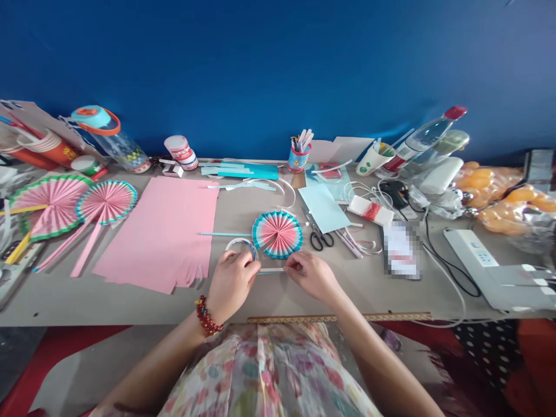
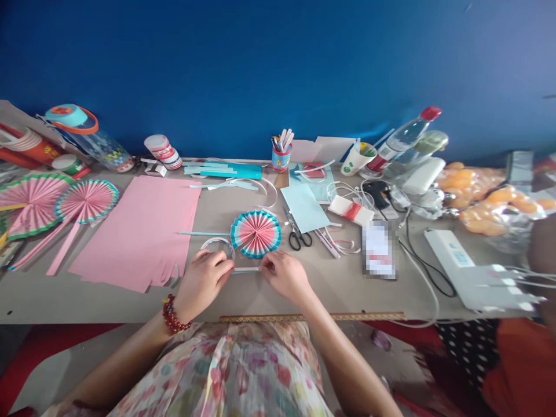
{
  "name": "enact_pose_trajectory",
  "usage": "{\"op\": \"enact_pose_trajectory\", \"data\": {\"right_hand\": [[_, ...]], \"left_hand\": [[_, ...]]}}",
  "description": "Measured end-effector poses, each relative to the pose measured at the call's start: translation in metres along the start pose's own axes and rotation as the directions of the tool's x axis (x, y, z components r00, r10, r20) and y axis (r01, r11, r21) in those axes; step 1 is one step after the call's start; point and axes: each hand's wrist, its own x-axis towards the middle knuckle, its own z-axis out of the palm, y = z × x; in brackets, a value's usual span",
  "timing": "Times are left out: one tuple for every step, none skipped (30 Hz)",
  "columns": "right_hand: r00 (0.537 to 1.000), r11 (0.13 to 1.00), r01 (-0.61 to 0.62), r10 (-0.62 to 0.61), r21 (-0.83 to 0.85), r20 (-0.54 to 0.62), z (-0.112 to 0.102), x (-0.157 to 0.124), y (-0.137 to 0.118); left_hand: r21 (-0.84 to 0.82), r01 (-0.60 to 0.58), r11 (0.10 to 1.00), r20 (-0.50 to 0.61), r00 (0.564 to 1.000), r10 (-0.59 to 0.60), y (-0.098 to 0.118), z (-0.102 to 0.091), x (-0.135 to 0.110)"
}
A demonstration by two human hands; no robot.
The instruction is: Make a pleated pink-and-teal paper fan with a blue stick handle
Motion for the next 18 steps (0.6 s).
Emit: {"op": "enact_pose_trajectory", "data": {"right_hand": [[1.0, 1.0, 0.0, 0.0, -0.007, 0.0, 0.0003, 0.0001, -0.0003], [1.0, 1.0, 0.0, 0.0, -0.014, 0.0, 0.0004, 0.0003, -0.0005], [1.0, 1.0, -0.001, 0.001, -0.021, -0.001, 0.0003, 0.0006, -0.0007], [1.0, 1.0, -0.004, 0.004, -0.025, -0.002, 0.0, 0.0009, -0.0009], [1.0, 1.0, -0.006, 0.006, -0.028, -0.001, -0.0003, 0.0013, -0.0009], [1.0, 1.0, -0.009, 0.009, -0.03, 0.002, -0.0008, 0.0016, -0.0008], [1.0, 0.999, -0.011, 0.011, -0.03, 0.006, -0.0012, 0.0018, -0.0006], [1.0, 0.999, -0.012, 0.012, -0.03, 0.011, -0.0015, 0.002, -0.0003], [1.0, 1.0, -0.011, 0.012, -0.029, 0.016, -0.0017, 0.0021, -0.0001], [1.0, 1.0, -0.011, 0.012, -0.028, 0.019, -0.0018, 0.0021, 0.0002], [1.0, 1.0, -0.011, 0.012, -0.026, 0.021, -0.0018, 0.0021, 0.0005], [1.0, 1.0, -0.013, 0.013, -0.025, 0.02, -0.0018, 0.0021, 0.0008], [1.0, 1.0, -0.014, 0.014, -0.024, 0.019, -0.0017, 0.002, 0.0009], [1.0, 1.0, -0.015, 0.015, -0.024, 0.018, -0.0017, 0.002, 0.001], [1.0, 1.0, -0.015, 0.016, -0.023, 0.018, -0.0017, 0.002, 0.001], [1.0, 1.0, -0.016, 0.016, -0.022, 0.017, -0.0018, 0.002, 0.0009], [1.0, 1.0, -0.016, 0.016, -0.021, 0.015, -0.0019, 0.002, 0.0008], [1.0, 1.0, -0.016, 0.016, -0.019, 0.013, -0.002, 0.0019, 0.0007]], "left_hand": [[0.005, -0.001, 1.0, 0.001, 1.0, 0.001, 0.0, 0.0001, -0.0002], [0.011, -0.003, 1.0, 0.001, 1.0, 0.003, -0.0001, 0.0, -0.0004], [0.016, -0.007, 1.0, 0.001, 1.0, 0.007, -0.0001, 0.0, -0.0003], [0.02, -0.011, 1.0, 0.001, 1.0, 0.011, -0.0001, -0.0002, -0.0002], [0.025, -0.016, 1.0, 0.002, 1.0, 0.016, -0.0001, -0.0004, 0.0], [0.029, -0.021, 0.999, 0.002, 1.0, 0.021, 0.0, -0.0006, 0.0003], [0.034, -0.025, 0.999, 0.005, 1.0, 0.025, 0.0002, -0.0008, 0.0005], [0.039, -0.027, 0.999, 0.008, 1.0, 0.027, 0.0004, -0.0009, 0.0007], [0.045, -0.027, 0.999, 0.011, 1.0, 0.027, 0.0007, -0.001, 0.0007], [0.05, -0.024, 0.998, 0.013, 1.0, 0.024, 0.0009, -0.0009, 0.0006], [0.055, -0.022, 0.998, 0.014, 1.0, 0.021, 0.0012, -0.0008, 0.0005], [0.058, -0.02, 0.998, 0.014, 1.0, 0.019, 0.0015, -0.0007, 0.0002], [0.061, -0.018, 0.998, 0.015, 1.0, 0.017, 0.0017, -0.0006, 0.0], [0.063, -0.016, 0.998, 0.015, 1.0, 0.015, 0.0019, -0.0004, -0.0003], [0.064, -0.016, 0.998, 0.015, 1.0, 0.015, 0.0021, -0.0004, -0.0004], [0.065, -0.016, 0.998, 0.014, 1.0, 0.015, 0.0022, -0.0004, -0.0005], [0.064, -0.016, 0.998, 0.013, 1.0, 0.016, 0.0022, -0.0004, -0.0005], [0.061, -0.016, 0.998, 0.011, 1.0, 0.016, 0.0022, -0.0006, -0.0004]]}}
